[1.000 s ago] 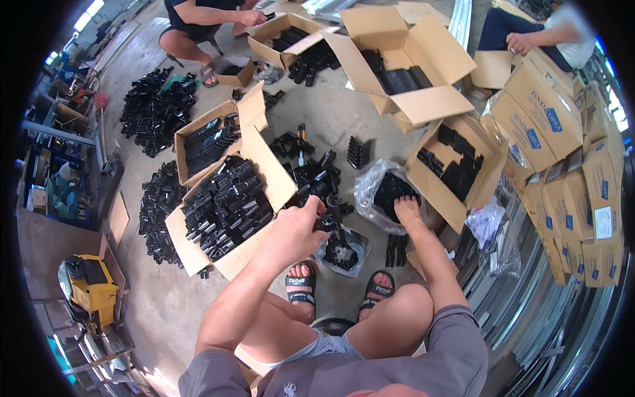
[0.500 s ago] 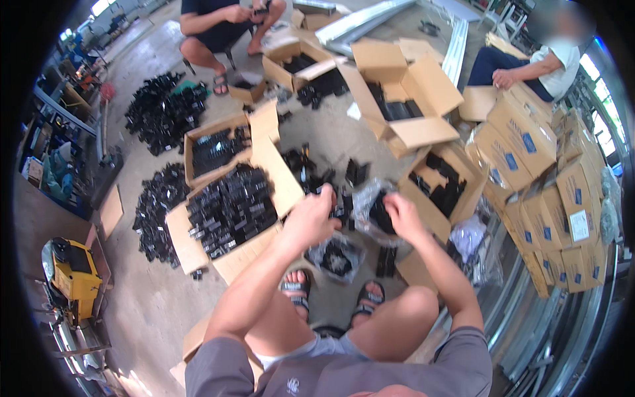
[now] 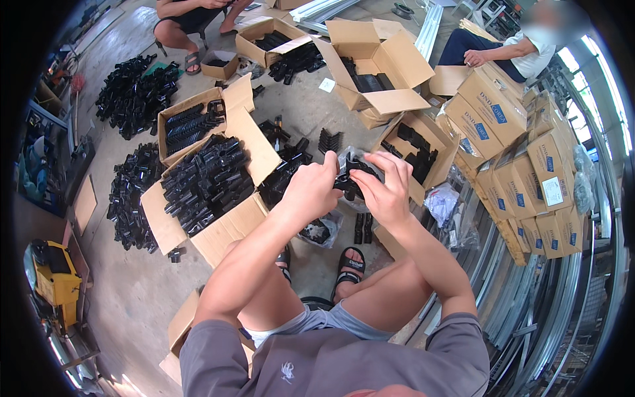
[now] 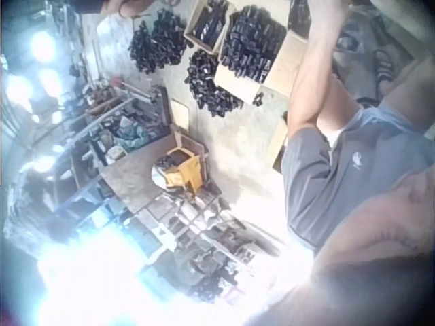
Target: The person sits on the floor in a warehouse and repeatedly picks up small black plastic components from a cardboard box. They inspect the parts, sometimes peeling off a protective film or sticker, and then place them into a clear plastic bag or back into the box.
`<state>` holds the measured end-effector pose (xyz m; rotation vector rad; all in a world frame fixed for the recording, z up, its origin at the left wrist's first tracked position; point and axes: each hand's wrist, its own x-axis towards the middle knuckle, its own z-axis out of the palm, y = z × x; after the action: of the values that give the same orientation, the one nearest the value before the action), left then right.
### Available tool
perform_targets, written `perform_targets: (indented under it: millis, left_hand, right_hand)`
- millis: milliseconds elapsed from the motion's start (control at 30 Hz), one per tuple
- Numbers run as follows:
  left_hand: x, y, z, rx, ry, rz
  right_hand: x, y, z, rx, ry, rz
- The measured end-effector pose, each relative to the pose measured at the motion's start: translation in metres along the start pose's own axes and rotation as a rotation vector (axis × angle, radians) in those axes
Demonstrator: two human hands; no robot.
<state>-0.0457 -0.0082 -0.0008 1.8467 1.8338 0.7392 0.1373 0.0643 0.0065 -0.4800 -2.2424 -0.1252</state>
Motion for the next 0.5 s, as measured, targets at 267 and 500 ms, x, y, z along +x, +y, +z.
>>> perform_targets:
  millis: [267,500]
  left_hand:
    - [-0.0039,0.0031,0.003,0.008,0.016,0.01]
    - [-0.0034,0.0074,-0.0009,0.014,0.009,-0.004]
  right_hand:
    - [0.0059,-0.0044,0.0055,-0.012,-0.051,-0.03]
    - [0.0027,-0.0022,0.0053,-0.002,-0.113,-0.02]
